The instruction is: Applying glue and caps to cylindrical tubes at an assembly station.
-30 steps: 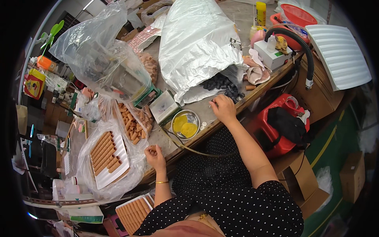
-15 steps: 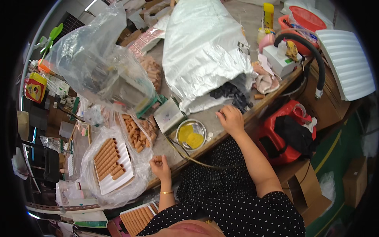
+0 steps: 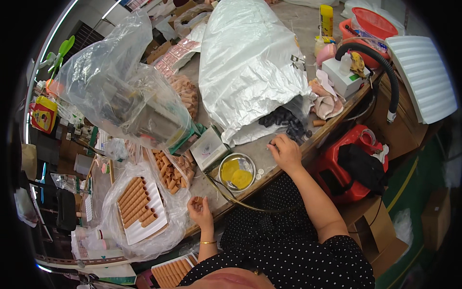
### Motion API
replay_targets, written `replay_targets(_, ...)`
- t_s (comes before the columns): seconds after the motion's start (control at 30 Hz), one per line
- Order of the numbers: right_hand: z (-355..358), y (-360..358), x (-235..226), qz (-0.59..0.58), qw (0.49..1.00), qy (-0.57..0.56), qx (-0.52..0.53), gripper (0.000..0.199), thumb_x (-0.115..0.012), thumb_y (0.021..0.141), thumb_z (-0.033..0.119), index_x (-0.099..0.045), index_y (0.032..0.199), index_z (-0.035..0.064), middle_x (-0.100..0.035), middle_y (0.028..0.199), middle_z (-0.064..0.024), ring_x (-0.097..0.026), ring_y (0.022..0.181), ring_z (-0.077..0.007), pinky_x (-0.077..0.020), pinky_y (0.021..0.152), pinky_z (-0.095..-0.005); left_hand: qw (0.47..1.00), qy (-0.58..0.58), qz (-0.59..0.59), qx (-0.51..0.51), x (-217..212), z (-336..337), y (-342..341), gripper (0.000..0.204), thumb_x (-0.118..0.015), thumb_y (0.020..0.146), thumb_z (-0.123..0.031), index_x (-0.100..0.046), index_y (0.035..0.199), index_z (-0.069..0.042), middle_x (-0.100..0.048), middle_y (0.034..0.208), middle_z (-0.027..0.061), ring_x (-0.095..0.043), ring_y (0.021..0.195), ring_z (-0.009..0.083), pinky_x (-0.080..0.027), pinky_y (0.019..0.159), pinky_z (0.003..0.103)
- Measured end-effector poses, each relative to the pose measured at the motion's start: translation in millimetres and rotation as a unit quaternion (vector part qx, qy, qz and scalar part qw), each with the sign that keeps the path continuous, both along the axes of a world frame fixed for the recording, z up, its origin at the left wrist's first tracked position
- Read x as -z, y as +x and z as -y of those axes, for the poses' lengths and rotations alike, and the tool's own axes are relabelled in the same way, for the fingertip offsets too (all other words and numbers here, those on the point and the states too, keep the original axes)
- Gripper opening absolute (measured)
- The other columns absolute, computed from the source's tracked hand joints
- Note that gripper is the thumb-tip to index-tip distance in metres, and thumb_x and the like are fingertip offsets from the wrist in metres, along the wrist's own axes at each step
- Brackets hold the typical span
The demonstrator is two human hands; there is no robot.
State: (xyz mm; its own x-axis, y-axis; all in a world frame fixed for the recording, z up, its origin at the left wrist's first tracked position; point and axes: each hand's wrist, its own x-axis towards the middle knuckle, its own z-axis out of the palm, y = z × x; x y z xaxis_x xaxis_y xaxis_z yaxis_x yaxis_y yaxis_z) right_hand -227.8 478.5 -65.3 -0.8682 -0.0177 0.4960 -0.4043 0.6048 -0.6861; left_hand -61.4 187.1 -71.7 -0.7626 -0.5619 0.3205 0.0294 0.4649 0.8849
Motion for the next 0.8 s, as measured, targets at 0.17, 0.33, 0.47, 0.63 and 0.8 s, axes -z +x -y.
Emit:
replay_targets(0.17,0.7,0.4,-1.3,-0.008,1.0,0.0,0.006,0.017,-0.066,0.076,0.019,-0.057,0.077,0.0048,-0.056,0.08,-0.0075,-0.057,0.07,-0.0287,-0.0448,0.06,-0.0371,0.993,-0.112,0.039,0.003,-1.5,-0.6,0.3,0.038,-0.062,0.085,-0.005,-0.044,0.117,0.005,-0.057,0.097,0.0088,-0.054,0.079,0.0108,-0.045,0.07,0.022)
replay_targets(0.33,2.2,0.6,-2.1,-0.009,1.0,-0.003,0.01,0.018,-0.066,0.077,0.019,-0.057,0.077,0.0044,-0.056,0.079,-0.0077,-0.057,0.069,-0.0289,-0.045,0.059,-0.0372,0.999,-0.015,-0.031,-0.031,-1.9,-2.2,-1.8,0.031,-0.065,0.081,-0.004,-0.054,0.108,0.005,-0.058,0.093,0.0094,-0.054,0.075,0.0142,-0.046,0.069,0.025)
replay_targets(0.47,2.1,0.7,-1.6,-0.002,1.0,0.003,0.007,0.017,-0.066,0.077,0.018,-0.057,0.076,0.0044,-0.056,0.079,-0.0074,-0.057,0.067,-0.0282,-0.045,0.059,-0.037,0.987,-0.162,0.012,0.009,-4.4,2.3,-0.9,0.025,-0.064,0.082,-0.004,-0.056,0.105,0.002,-0.056,0.096,0.008,-0.055,0.08,0.014,-0.046,0.071,0.026)
replay_targets(0.63,1.3,1.1,-1.4,0.002,1.0,-0.004,0.007,0.016,-0.065,0.077,0.018,-0.057,0.076,0.0047,-0.056,0.079,-0.0067,-0.057,0.066,-0.0275,-0.0446,0.058,-0.0367,0.976,-0.217,-0.003,-0.004,-7.4,2.0,-2.6,0.022,-0.064,0.08,-0.002,-0.058,0.101,0.0,-0.053,0.096,0.0101,-0.055,0.076,0.017,-0.046,0.069,0.027)
replay_targets(0.8,1.4,1.2,-1.0,0.006,1.0,0.002,0.002,0.015,-0.065,0.077,0.018,-0.057,0.076,0.0051,-0.055,0.078,-0.0065,-0.057,0.065,-0.0277,-0.0444,0.057,-0.0371,0.98,-0.197,-0.015,-0.034,-8.8,-2.3,-5.3,0.022,-0.063,0.081,-0.003,-0.057,0.102,0.0,-0.048,0.101,0.0099,-0.052,0.074,0.0157,-0.045,0.066,0.026)
